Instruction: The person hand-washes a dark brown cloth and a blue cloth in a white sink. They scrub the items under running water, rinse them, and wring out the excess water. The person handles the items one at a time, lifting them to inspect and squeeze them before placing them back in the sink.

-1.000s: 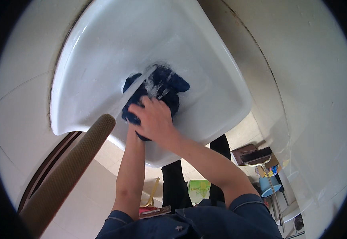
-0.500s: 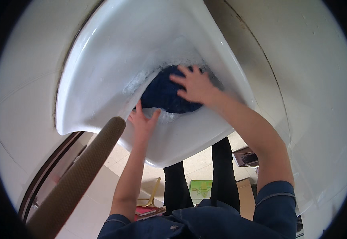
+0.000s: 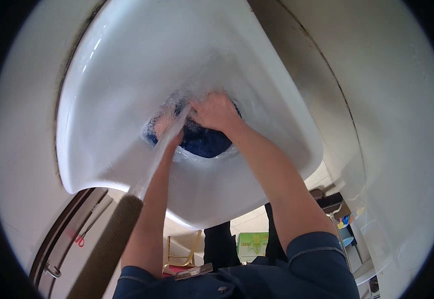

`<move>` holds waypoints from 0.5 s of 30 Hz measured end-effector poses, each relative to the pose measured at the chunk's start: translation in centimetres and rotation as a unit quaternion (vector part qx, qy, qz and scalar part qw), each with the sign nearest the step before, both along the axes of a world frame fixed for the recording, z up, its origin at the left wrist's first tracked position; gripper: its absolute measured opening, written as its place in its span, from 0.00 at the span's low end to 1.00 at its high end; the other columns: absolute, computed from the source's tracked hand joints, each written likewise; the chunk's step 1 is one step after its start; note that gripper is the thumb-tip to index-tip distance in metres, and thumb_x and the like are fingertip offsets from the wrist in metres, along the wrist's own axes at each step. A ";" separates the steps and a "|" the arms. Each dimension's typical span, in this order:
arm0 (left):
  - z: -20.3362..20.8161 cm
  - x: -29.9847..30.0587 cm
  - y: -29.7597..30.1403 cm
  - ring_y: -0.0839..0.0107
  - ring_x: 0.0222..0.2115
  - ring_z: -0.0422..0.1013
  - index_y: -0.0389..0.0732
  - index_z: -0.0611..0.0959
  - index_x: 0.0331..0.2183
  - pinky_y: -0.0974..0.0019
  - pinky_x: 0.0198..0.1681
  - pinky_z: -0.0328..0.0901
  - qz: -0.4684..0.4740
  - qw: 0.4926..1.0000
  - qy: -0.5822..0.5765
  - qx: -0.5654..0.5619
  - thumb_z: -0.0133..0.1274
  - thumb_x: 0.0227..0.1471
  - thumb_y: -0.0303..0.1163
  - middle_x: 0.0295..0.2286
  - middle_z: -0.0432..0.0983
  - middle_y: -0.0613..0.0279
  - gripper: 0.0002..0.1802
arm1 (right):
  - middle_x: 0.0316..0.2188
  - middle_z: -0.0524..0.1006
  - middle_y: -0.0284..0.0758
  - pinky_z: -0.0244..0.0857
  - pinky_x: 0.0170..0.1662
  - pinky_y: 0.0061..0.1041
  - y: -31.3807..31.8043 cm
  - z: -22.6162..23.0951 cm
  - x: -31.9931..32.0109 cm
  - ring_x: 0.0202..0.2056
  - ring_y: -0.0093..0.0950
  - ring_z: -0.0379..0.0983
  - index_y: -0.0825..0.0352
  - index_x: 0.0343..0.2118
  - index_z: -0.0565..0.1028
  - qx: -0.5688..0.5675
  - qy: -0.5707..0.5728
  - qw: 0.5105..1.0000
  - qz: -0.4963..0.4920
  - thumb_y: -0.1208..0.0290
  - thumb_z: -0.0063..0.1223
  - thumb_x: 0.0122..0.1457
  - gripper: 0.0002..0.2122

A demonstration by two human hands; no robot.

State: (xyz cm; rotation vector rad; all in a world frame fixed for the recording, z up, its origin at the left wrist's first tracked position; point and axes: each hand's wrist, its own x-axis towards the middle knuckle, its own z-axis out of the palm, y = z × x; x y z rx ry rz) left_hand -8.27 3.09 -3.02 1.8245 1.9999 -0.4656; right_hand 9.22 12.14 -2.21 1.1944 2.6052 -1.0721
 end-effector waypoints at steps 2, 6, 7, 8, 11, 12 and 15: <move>1.2 -0.5 1.6 0.56 0.45 0.71 0.38 0.69 0.53 0.60 0.48 0.65 0.134 0.955 -0.262 0.025 0.51 0.55 0.38 0.46 0.71 0.47 0.26 | 0.38 0.77 0.39 0.66 0.45 0.40 0.7 0.0 -0.1 0.44 0.40 0.73 0.57 0.42 0.77 -0.013 0.060 0.994 -0.091 0.52 0.51 0.52 0.18; 3.3 0.5 -0.4 0.57 0.43 0.72 0.35 0.71 0.52 0.59 0.47 0.65 0.291 0.884 -0.364 0.039 0.52 0.55 0.42 0.41 0.74 0.48 0.28 | 0.38 0.78 0.38 0.65 0.48 0.41 4.6 0.9 2.4 0.43 0.42 0.73 0.58 0.43 0.75 -0.120 0.049 0.985 -0.110 0.52 0.52 0.51 0.19; 5.3 2.5 -0.3 0.56 0.43 0.72 0.35 0.70 0.53 0.60 0.47 0.65 0.255 0.926 -0.279 0.017 0.53 0.54 0.43 0.41 0.74 0.47 0.30 | 0.39 0.77 0.38 0.65 0.49 0.42 4.9 1.3 4.2 0.45 0.42 0.72 0.58 0.43 0.75 -0.127 0.014 0.989 -0.068 0.53 0.52 0.52 0.18; 6.2 2.8 -1.3 0.54 0.46 0.70 0.36 0.66 0.56 0.59 0.50 0.63 0.246 0.931 -0.269 -0.020 0.55 0.52 0.46 0.45 0.71 0.45 0.35 | 0.40 0.77 0.38 0.64 0.49 0.44 4.7 3.0 4.8 0.46 0.42 0.71 0.57 0.43 0.75 -0.135 -0.019 0.991 -0.014 0.54 0.51 0.52 0.18; 7.2 6.1 -4.4 0.47 0.53 0.62 0.39 0.56 0.61 0.52 0.56 0.57 0.156 0.952 -0.260 0.042 0.58 0.47 0.51 0.53 0.63 0.40 0.48 | 0.47 0.73 0.34 0.60 0.51 0.50 0.5 6.1 8.4 0.52 0.42 0.64 0.52 0.43 0.75 0.010 -0.047 0.986 0.157 0.55 0.50 0.55 0.15; 6.9 7.3 -6.0 0.45 0.55 0.59 0.41 0.53 0.63 0.48 0.57 0.55 0.120 0.955 -0.255 0.089 0.59 0.45 0.52 0.55 0.60 0.39 0.52 | 0.48 0.71 0.31 0.58 0.50 0.52 -1.6 6.5 9.5 0.53 0.41 0.62 0.51 0.42 0.75 0.042 -0.015 0.980 0.193 0.57 0.51 0.54 0.13; 4.7 10.4 -7.9 0.42 0.56 0.53 0.41 0.53 0.63 0.34 0.57 0.48 0.064 0.995 -0.076 0.032 0.62 0.39 0.56 0.55 0.56 0.42 0.57 | 0.48 0.69 0.28 0.57 0.49 0.53 -4.4 5.2 9.9 0.51 0.38 0.61 0.50 0.40 0.76 0.087 0.021 0.968 0.234 0.59 0.54 0.52 0.11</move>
